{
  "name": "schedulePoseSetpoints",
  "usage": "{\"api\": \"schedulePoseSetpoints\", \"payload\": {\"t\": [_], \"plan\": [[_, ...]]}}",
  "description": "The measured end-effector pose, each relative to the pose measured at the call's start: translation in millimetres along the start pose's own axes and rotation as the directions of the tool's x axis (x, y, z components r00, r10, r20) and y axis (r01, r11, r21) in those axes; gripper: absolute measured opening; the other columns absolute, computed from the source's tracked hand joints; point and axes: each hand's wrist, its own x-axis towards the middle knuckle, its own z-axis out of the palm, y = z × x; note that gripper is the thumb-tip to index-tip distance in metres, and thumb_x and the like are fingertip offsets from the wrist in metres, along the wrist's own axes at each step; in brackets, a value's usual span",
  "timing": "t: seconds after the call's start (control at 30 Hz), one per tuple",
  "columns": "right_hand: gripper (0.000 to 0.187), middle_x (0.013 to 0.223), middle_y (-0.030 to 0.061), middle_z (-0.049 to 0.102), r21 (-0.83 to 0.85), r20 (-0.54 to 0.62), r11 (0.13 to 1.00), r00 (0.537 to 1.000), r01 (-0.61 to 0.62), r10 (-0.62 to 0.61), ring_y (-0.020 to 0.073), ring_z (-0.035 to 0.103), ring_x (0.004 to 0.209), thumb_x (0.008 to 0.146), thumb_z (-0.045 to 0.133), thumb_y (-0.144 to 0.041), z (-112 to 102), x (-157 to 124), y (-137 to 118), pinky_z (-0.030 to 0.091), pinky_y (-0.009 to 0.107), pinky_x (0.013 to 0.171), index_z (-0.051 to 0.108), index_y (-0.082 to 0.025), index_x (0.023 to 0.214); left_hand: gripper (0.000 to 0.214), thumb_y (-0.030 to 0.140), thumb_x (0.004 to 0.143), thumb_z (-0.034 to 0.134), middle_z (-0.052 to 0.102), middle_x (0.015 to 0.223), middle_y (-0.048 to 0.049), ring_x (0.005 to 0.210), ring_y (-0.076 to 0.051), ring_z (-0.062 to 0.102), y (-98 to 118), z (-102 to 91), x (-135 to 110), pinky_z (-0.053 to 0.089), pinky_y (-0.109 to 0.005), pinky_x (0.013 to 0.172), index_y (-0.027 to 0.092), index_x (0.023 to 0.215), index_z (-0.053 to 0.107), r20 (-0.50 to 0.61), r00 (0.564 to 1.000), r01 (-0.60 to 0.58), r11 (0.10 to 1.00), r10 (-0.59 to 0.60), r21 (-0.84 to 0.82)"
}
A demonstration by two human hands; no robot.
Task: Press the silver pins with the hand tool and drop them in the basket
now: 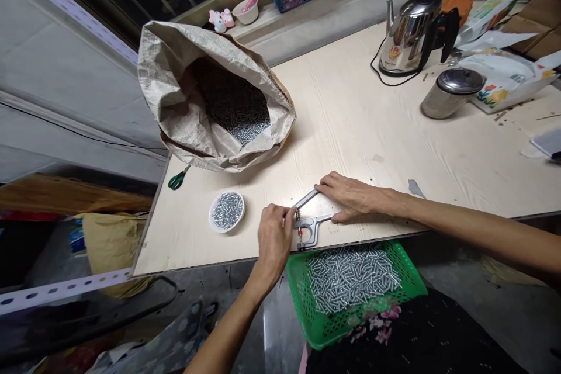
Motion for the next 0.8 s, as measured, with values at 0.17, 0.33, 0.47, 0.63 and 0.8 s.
{"api": "schedulePoseSetpoints", "payload": {"t": [0.17,0.33,0.47,0.63,0.8], "plan": [[0.065,0.108,0.0137,0.052,0.018,0.001,1.0,1.0,0.001,-0.001,0.0277,0.044,0.099,0.066,0.074,-0.041,-2.4,-2.9,0.1,0.042,0.042,0.083,0.05,-0.012,0.118,0.033,0.045,0.078,0.059,0.062,0.065,-0.0024,0.06,-0.016,0.055,-12.1,-1.6,-10.4,0.033,-0.026,0.056,0.016,0.064,0.066,0.316,0.899,0.335,0.941,-0.304,-0.05],[0.056,0.121,0.0141,0.05,0.048,-0.069,0.998,0.996,0.05,-0.047,0.0299,0.042,0.112,0.072,0.071,-0.04,-0.5,-11.5,-2.3,0.04,0.049,0.09,0.05,-0.018,0.12,0.023,0.037,0.07,0.063,0.06,0.057,0.0003,0.057,-0.014,0.054,-13.2,7.9,-13.9,0.033,-0.024,0.055,0.016,0.059,0.062,0.415,0.841,0.433,0.891,-0.346,-0.136],[0.047,0.134,0.0168,0.043,-0.01,-0.094,0.998,0.994,0.054,-0.055,0.0327,0.033,0.127,0.077,0.067,-0.039,9.0,-21.5,-4.7,0.033,0.055,0.1,0.051,-0.016,0.115,0.019,0.035,0.066,0.065,0.06,0.058,0.0005,0.055,-0.014,0.053,-15.3,5.1,-14.9,0.037,-0.023,0.052,0.016,0.065,0.061,0.355,0.851,0.464,0.871,-0.388,-0.16],[0.051,0.143,0.0171,0.034,-0.005,-0.131,1.0,0.991,0.023,-0.023,0.0323,0.024,0.135,0.081,0.065,-0.043,15.4,-30.5,-11.7,0.03,0.054,0.104,0.048,-0.016,0.121,0.034,0.05,0.075,0.05,0.049,0.049,0.0039,0.043,-0.014,0.05,-24.1,0.3,-22.1,0.04,-0.025,0.043,0.018,0.066,0.055,0.46,0.772,0.59,0.765,-0.44,-0.259],[0.03,0.113,0.0134,0.055,-0.032,-0.166,0.999,0.986,-0.009,0.003,0.0277,0.046,0.107,0.086,0.06,-0.036,27.2,-27.6,-21.4,0.042,0.044,0.086,0.057,-0.016,0.107,0.031,0.047,0.079,0.047,0.053,0.052,0.0022,0.047,-0.015,0.053,-28.3,-6.4,-27.7,0.044,-0.026,0.05,0.018,0.072,0.058,0.362,0.82,0.539,0.811,-0.443,-0.227]]}}
